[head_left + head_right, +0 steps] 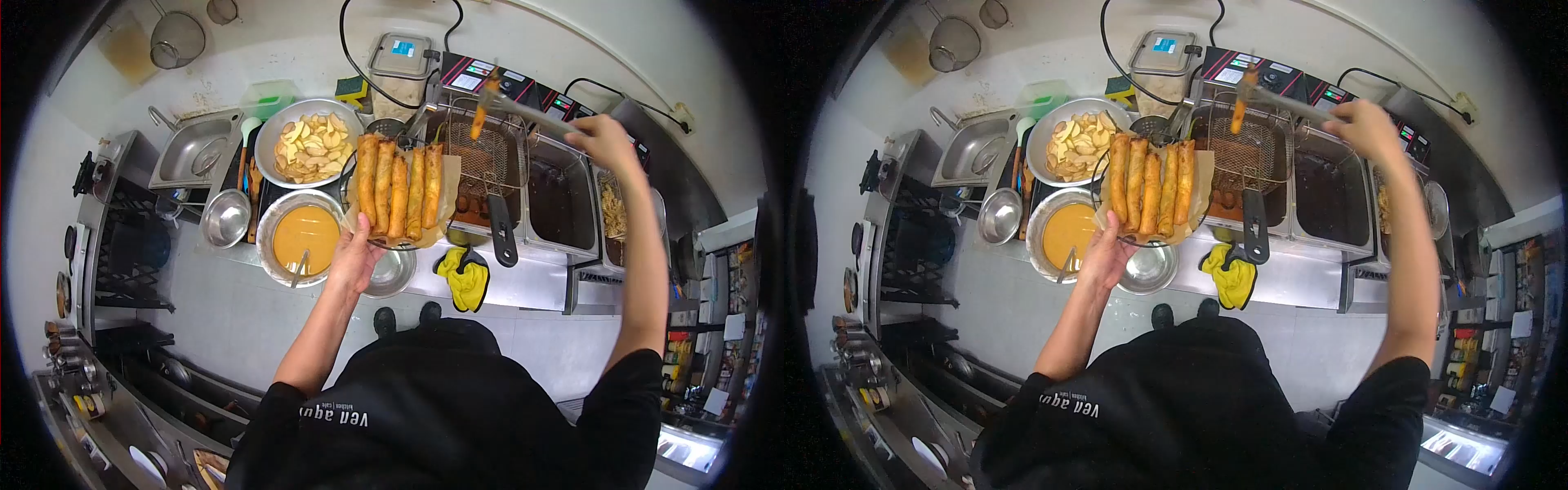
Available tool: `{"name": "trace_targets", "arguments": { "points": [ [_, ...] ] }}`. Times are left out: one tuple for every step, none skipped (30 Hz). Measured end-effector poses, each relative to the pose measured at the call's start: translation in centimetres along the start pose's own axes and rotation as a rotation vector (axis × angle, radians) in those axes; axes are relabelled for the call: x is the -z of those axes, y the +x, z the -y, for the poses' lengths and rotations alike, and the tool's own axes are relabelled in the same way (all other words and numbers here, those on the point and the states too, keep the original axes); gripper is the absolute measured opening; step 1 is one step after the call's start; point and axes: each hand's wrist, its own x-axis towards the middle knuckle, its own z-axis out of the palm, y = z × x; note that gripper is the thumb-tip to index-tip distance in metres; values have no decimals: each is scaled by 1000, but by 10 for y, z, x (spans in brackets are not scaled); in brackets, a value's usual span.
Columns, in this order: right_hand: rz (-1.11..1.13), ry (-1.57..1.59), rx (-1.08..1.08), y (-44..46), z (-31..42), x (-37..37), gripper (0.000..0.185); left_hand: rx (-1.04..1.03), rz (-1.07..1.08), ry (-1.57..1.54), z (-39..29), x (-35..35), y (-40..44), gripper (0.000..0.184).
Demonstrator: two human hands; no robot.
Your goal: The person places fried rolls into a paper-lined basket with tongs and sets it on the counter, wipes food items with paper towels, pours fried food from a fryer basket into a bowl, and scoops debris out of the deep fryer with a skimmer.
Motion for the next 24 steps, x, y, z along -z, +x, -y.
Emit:
{"name": "trace_targets", "arguments": {
  "points": [
    [-32, 52, 51, -14, -2, 18, 34, 3, -3, -2, 0, 1, 1, 61],
    [29, 195, -87, -34, 17, 45, 32, 6, -18, 6, 0, 1, 2, 60],
    [85, 256, -72, -41, 13, 61, 29, 10, -29, 15, 0, 1, 3, 59],
    [112, 294, -84, -51, 18, 74, 28, 15, -24, 17, 0, 2, 4, 59],
    [137, 334, -98, -60, 25, 84, 27, 23, -19, -7, 1, 3, 6, 56],
    [134, 334, -109, -64, 29, 93, 27, 31, -13, -31, 2, 3, 8, 52],
    [205, 319, -86, -67, 34, 99, 26, 40, -5, -27, 2, 3, 8, 52],
    [277, 304, -63, -69, 37, 101, 25, 24, 10, -38, 2, 2, 9, 51],
    [273, 306, -73, -70, 40, 100, 25, 5, 26, -51, 2, 1, 10, 50],
    [329, 325, -68, -69, 43, 99, 24, 10, 32, -49, 1, -1, 10, 50],
    [386, 344, -60, -67, 46, 98, 24, 7, 44, -48, 0, -3, 9, 50],
    [397, 321, -70, -66, 49, 95, 22, 3, 55, -46, -1, -4, 8, 49],
    [395, 322, -73, -65, 52, 93, 22, 4, 57, -45, -2, -5, 8, 49],
    [417, 299, -71, -64, 55, 91, 22, 16, 48, -46, -2, -6, 8, 48],
    [441, 275, -70, -63, 58, 90, 21, 28, 38, -47, -2, -6, 8, 48],
    [441, 275, -74, -63, 63, 89, 21, 31, 40, -47, -1, -6, 8, 48],
    [458, 271, -75, -63, 68, 89, 21, 39, 40, -48, 0, -4, 9, 48],
    [475, 269, -77, -63, 73, 88, 20, 47, 40, -48, 1, -3, 10, 48],
    [474, 270, -82, -63, 79, 87, 20, 51, 43, -46, 2, -1, 11, 48],
    [477, 244, -80, -62, 84, 86, 20, 57, 42, -42, 3, 0, 11, 48],
    [480, 218, -78, -62, 88, 85, 20, 65, 42, -39, 4, 1, 11, 49],
    [500, 206, -72, -59, 90, 83, 19, 70, 47, -38, 3, 0, 11, 49],
    [499, 208, -80, -57, 95, 81, 19, 78, 62, -35, 3, 0, 11, 50],
    [512, 213, -94, -55, 100, 79, 19, 85, 77, -32, 3, 0, 10, 51]
  ]
}}
